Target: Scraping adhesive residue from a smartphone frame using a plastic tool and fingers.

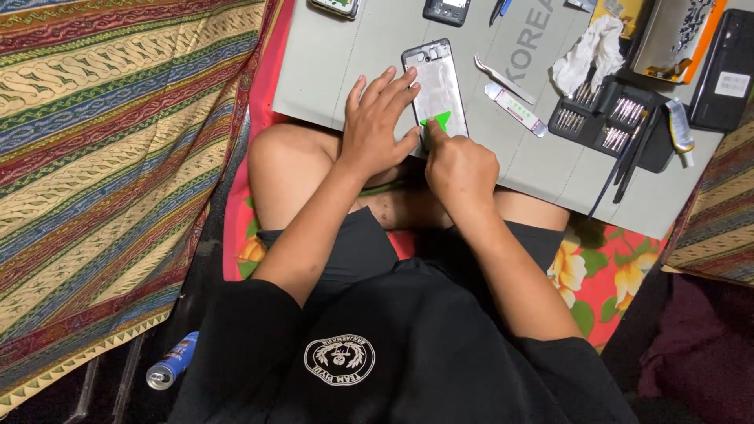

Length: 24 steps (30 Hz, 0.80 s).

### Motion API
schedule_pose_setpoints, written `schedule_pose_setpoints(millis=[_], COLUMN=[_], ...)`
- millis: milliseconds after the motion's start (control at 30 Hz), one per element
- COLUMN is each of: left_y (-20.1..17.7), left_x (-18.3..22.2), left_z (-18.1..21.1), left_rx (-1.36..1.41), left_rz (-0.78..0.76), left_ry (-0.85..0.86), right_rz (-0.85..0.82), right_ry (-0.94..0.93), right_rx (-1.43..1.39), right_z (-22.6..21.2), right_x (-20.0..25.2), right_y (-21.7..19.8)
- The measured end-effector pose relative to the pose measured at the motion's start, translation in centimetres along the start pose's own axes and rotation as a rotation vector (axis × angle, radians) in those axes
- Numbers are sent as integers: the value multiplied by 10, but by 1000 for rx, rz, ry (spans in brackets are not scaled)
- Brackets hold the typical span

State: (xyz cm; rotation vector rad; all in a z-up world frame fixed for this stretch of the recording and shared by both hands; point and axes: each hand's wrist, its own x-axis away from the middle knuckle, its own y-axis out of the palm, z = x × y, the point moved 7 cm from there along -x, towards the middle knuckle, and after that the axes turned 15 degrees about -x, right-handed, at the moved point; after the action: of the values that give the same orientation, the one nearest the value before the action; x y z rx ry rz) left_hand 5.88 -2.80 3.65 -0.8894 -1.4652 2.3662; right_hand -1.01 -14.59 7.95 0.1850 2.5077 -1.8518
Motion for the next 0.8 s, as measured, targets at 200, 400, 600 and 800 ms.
schedule_pose_setpoints(millis=[200, 400, 600, 800], left_y=[-1, 0, -2, 0], left_x=[-1, -1, -1, -2], left_z=[2, 0, 2, -1], left_rx=[-2, -9, 3, -16], left_rz=[-5, -2, 3, 2], left_ry=[5, -5, -6, -10], right_rz=[71, 37, 102, 34], right_ry=[-73, -74, -90, -64], right_rx=[93, 78, 102, 86], right_z=[0, -2, 0, -1], right_x=[1, 3, 2, 6], right_y=[4, 3, 5, 5])
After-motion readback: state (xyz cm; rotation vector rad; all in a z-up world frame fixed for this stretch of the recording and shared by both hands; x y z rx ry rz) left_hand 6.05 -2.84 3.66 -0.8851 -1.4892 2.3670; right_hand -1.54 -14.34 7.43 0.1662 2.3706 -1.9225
